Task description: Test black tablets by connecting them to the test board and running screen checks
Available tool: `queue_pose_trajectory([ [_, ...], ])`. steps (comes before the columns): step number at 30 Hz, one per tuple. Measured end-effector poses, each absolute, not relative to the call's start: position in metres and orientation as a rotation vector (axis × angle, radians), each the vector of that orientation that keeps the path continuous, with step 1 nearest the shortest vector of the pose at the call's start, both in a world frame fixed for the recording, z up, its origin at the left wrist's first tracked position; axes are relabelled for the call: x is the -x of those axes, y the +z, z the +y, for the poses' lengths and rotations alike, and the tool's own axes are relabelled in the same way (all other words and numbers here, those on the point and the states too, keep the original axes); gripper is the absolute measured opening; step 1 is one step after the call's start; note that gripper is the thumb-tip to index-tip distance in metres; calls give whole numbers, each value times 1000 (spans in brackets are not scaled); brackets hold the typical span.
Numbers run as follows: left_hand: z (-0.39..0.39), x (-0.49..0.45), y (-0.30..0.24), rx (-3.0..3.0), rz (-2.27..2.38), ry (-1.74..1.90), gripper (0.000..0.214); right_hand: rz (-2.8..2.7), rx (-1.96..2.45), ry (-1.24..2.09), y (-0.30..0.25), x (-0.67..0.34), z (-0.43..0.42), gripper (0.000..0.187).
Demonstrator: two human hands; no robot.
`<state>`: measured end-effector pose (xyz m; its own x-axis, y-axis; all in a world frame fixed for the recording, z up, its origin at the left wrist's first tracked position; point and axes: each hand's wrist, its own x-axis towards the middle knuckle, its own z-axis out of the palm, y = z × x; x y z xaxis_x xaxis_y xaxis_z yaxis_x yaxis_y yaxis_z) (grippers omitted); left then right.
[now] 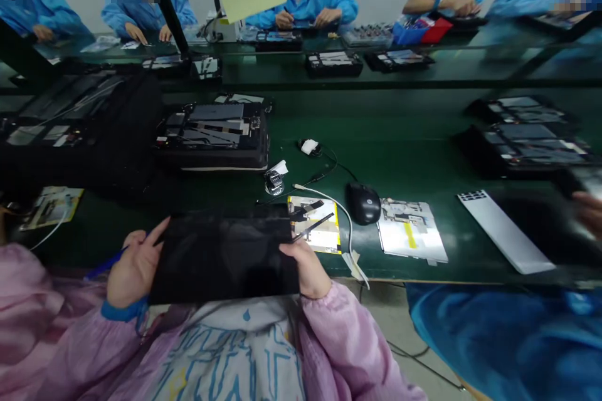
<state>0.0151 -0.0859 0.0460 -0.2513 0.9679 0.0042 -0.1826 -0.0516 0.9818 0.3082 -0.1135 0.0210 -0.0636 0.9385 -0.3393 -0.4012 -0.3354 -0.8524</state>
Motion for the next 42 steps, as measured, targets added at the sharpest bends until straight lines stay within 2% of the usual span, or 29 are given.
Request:
queue_pose_trajectory([
  [3, -81, -7, 38, -992, 1419, 1315, 37, -916, 1148, 1565, 17, -298, -115, 32],
  [9, -72, 2, 35, -1242, 1564, 1140, 35, -1254, 1478, 996, -6, -319, -116, 39],
  [16, -66, -3, 33, -1272, 1631, 1138, 32, -1152, 1390, 1210, -21, -315, -126, 58],
  [24, -46, -6, 29, -1268, 1665, 1243, 31, -1162, 1431, 1124, -14, -314, -98, 52],
  [28, -40, -14, 51, -1462, 1777, 999, 29, -1230, 1482, 1054, -6, -329, -79, 29],
  [30, -41, -28, 69, -1673, 1857, 875, 28, -1264, 1494, 1028, 0, -337, -73, 26],
  [33, -42, -70, 92, -1894, 1589, 770, 22, -1232, 1467, 1020, 8, -346, -68, 29],
  [35, -38, -109, 97, -1955, 1282, 523, 17, -1144, 1421, 1029, 13, -352, -66, 28],
  [38, -21, -170, 84, -1932, 946, 399, 14, -997, 1353, 1047, 16, -361, -64, 29],
  [42, 6, -222, 50, -1869, 866, 407, 16, -930, 1295, 1069, 11, -370, -63, 31],
])
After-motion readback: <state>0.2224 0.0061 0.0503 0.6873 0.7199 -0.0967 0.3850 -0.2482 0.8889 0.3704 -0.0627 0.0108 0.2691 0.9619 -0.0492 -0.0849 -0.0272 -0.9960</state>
